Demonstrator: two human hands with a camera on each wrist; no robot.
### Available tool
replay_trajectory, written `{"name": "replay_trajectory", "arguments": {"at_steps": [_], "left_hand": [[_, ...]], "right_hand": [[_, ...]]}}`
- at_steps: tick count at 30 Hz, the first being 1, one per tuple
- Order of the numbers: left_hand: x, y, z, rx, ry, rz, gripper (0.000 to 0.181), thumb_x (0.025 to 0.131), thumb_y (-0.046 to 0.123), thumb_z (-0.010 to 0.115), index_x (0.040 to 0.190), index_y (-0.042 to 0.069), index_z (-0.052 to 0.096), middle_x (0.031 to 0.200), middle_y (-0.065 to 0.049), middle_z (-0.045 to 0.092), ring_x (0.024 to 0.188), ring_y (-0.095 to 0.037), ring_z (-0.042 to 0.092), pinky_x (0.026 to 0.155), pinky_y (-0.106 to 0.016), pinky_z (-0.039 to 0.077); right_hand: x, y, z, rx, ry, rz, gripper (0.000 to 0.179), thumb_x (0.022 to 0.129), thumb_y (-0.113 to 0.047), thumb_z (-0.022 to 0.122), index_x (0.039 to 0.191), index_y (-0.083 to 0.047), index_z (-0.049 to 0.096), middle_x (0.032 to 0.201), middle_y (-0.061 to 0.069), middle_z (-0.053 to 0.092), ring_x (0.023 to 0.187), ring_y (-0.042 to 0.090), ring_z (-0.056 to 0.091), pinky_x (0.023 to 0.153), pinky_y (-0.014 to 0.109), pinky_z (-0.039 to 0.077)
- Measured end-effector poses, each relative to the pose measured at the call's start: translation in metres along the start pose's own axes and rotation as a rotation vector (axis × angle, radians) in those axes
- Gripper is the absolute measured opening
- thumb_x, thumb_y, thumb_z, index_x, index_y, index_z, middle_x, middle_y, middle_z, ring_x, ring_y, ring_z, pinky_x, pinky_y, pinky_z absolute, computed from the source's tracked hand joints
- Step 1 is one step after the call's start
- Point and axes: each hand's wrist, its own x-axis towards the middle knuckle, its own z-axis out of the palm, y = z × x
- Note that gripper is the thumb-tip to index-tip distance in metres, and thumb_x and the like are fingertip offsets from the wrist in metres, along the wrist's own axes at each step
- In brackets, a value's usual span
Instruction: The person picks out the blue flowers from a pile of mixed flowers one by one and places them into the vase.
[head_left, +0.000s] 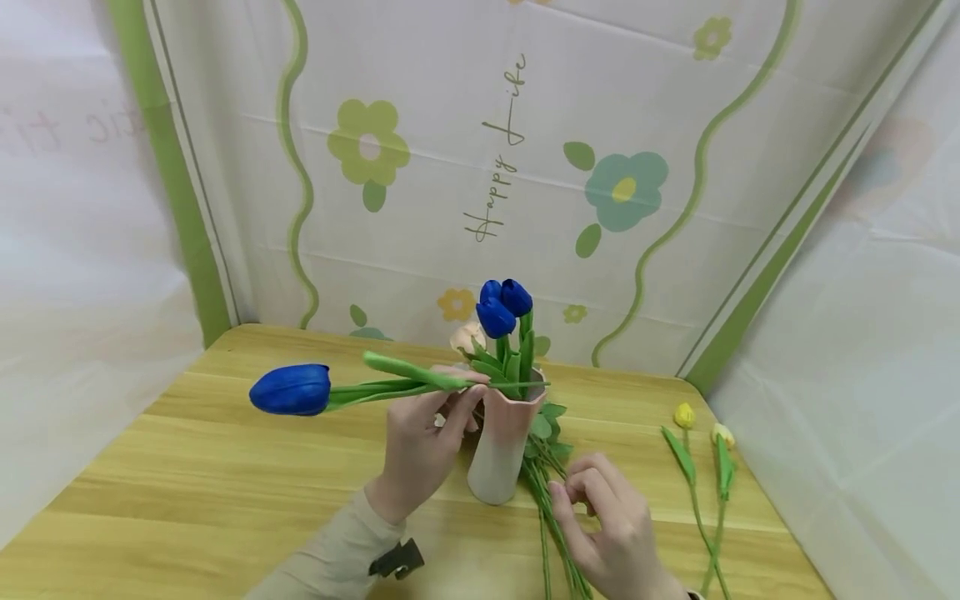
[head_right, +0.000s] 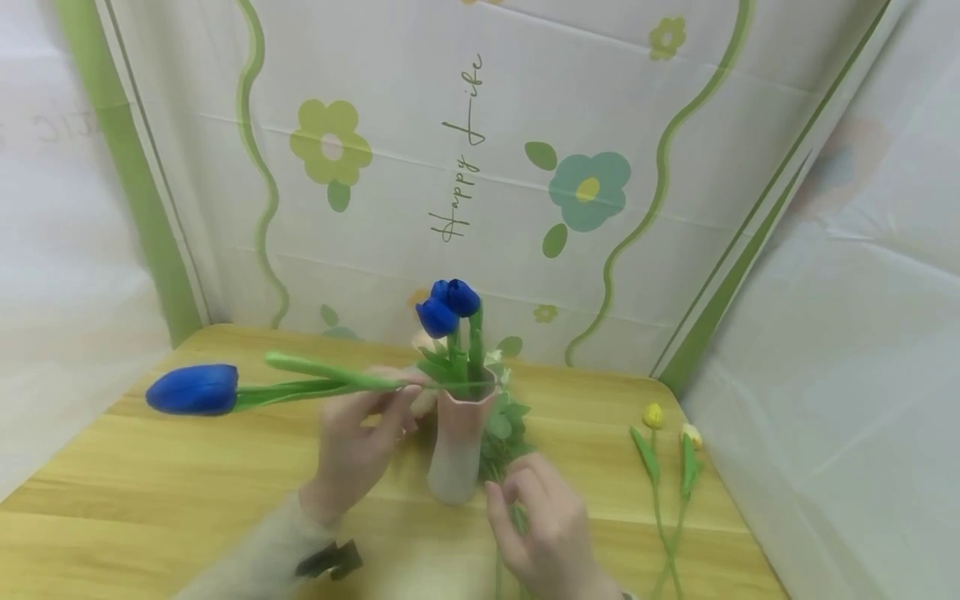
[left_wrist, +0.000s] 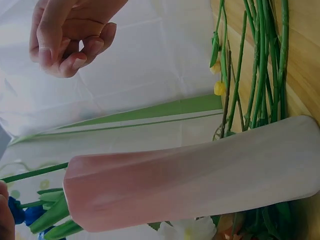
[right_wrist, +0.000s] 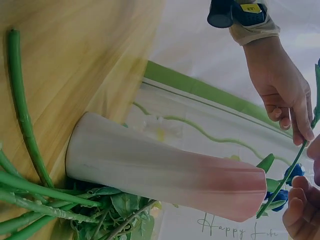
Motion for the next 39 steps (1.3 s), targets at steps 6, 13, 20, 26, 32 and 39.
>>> {"name": "replay_trajectory", "arguments": {"at_steps": [6, 13, 20, 26, 32, 39], "left_hand": [[-0.001, -0.005, -0.003, 0.06, -0.024, 0.012, 0.013, 0.097, 0.009, 0.063, 0.105, 0.001, 0.07, 0.085, -0.005, 0.067, 0.057, -0.007, 0.059, 0.054, -0.017, 0.05], [-0.005, -0.009, -0.005, 0.162, -0.107, 0.001, 0.016, 0.1, 0.018, 0.06, 0.098, 0.005, 0.07, 0.073, -0.001, 0.062, 0.059, -0.007, 0.059, 0.054, -0.019, 0.05], [-0.005, -0.01, -0.004, 0.228, -0.199, 0.045, 0.011, 0.097, 0.012, 0.064, 0.101, 0.005, 0.071, 0.085, -0.001, 0.066, 0.06, -0.008, 0.052, 0.053, -0.018, 0.044], [-0.003, -0.01, -0.002, 0.26, -0.239, 0.102, 0.014, 0.094, 0.01, 0.068, 0.107, 0.003, 0.07, 0.096, -0.005, 0.07, 0.079, -0.013, 0.064, 0.067, -0.021, 0.052], [0.004, -0.014, -0.002, 0.298, -0.314, 0.089, 0.012, 0.097, 0.014, 0.064, 0.102, 0.005, 0.071, 0.093, -0.003, 0.068, 0.076, -0.014, 0.063, 0.064, -0.023, 0.051], [0.008, -0.016, 0.003, 0.371, -0.427, 0.079, 0.009, 0.09, 0.011, 0.072, 0.097, 0.007, 0.068, 0.092, -0.004, 0.066, 0.08, -0.019, 0.063, 0.07, -0.033, 0.053]], "right_hand": [[-0.005, 0.0, 0.002, -0.001, -0.029, 0.036, 0.033, 0.099, -0.013, 0.055, 0.068, -0.007, 0.048, 0.074, 0.003, 0.049, 0.058, 0.004, 0.04, 0.054, 0.006, 0.03], [-0.019, 0.007, 0.003, -0.011, -0.061, 0.071, 0.032, 0.1, -0.016, 0.054, 0.07, -0.009, 0.048, 0.076, 0.001, 0.05, 0.06, 0.003, 0.042, 0.052, 0.007, 0.032], [-0.028, 0.011, 0.004, -0.013, -0.074, 0.095, 0.031, 0.1, -0.018, 0.055, 0.071, -0.01, 0.049, 0.077, 0.0, 0.05, 0.061, 0.002, 0.043, 0.051, 0.007, 0.032], [-0.032, 0.013, 0.003, -0.019, -0.082, 0.116, 0.031, 0.101, -0.019, 0.055, 0.072, -0.01, 0.048, 0.077, -0.002, 0.05, 0.061, 0.001, 0.041, 0.051, 0.007, 0.032], [-0.035, 0.016, 0.005, -0.029, -0.094, 0.126, 0.031, 0.101, -0.02, 0.055, 0.072, -0.01, 0.048, 0.077, -0.002, 0.05, 0.061, 0.0, 0.041, 0.051, 0.007, 0.032], [-0.043, 0.02, 0.009, -0.046, -0.122, 0.155, 0.03, 0.101, -0.023, 0.055, 0.074, -0.012, 0.05, 0.079, -0.005, 0.051, 0.062, 0.0, 0.044, 0.05, 0.008, 0.034]]}}
